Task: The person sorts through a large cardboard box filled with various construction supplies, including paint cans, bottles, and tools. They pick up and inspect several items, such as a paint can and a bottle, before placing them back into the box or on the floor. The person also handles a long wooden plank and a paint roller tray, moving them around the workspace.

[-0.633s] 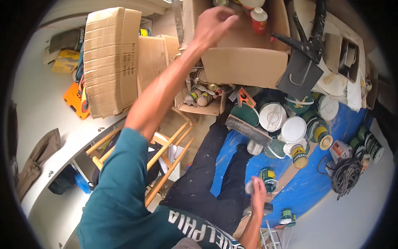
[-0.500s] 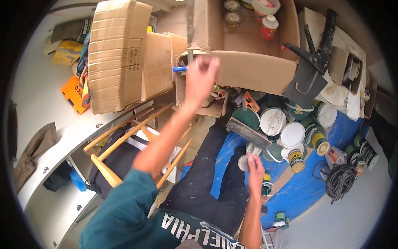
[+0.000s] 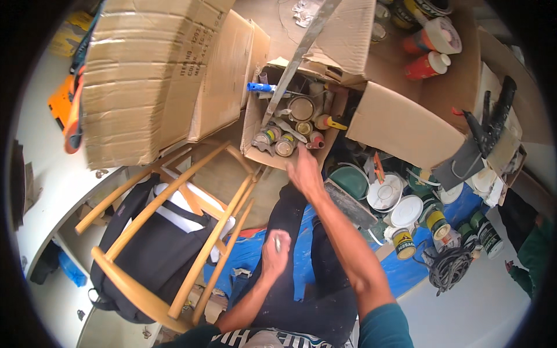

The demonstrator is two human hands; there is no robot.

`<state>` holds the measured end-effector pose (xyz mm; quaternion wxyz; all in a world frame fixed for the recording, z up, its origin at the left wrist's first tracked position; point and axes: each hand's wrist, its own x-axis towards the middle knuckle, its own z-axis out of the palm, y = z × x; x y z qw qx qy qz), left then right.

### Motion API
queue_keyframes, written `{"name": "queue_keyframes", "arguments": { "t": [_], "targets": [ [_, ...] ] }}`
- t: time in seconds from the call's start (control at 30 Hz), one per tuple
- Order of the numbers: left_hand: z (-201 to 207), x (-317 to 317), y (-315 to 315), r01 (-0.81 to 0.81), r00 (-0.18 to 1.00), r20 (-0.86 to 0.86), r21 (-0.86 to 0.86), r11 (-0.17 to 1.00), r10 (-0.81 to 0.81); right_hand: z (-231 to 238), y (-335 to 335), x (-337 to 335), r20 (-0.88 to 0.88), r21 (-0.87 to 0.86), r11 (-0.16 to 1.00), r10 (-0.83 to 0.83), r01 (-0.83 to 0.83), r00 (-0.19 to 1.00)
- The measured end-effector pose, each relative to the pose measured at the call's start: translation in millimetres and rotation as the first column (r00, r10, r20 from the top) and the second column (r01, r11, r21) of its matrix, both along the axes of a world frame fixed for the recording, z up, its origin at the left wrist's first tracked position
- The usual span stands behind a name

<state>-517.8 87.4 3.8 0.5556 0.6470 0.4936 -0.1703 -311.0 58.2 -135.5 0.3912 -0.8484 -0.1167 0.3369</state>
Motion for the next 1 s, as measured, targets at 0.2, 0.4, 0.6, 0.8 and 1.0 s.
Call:
{"name": "queue_keyframes", "arguments": {
  "t": [0.2,0.4,0.6,0.8,1.0],
  "targets": [
    [14,2,9,0.041,0.998,0.055,0.031,0.999,-0.042,-137,59,57,0.305,-0.393,0.919,0.102,0.027,0.947],
    [7,-6,18,-0.045,0.989,0.14,-0.006,0.999,0.046,-164,69,81,0.221,-0.433,0.901,0.126,-0.018,0.967],
    [7,-9,5,-0.104,0.975,0.198,0.03,0.994,0.096,-92,73,78,0.282,-0.429,0.896,0.255,-0.116,0.925],
    [10,-6,-2,-0.112,0.97,0.226,0.067,0.991,0.094,3,57,86,0.308,-0.347,0.922,0.284,-0.17,0.908],
    [12,-9,-16,-0.095,0.966,0.249,0.08,0.992,0.072,91,3,92,0.143,-0.187,0.982,0.043,-0.015,0.989]
  ]
}}
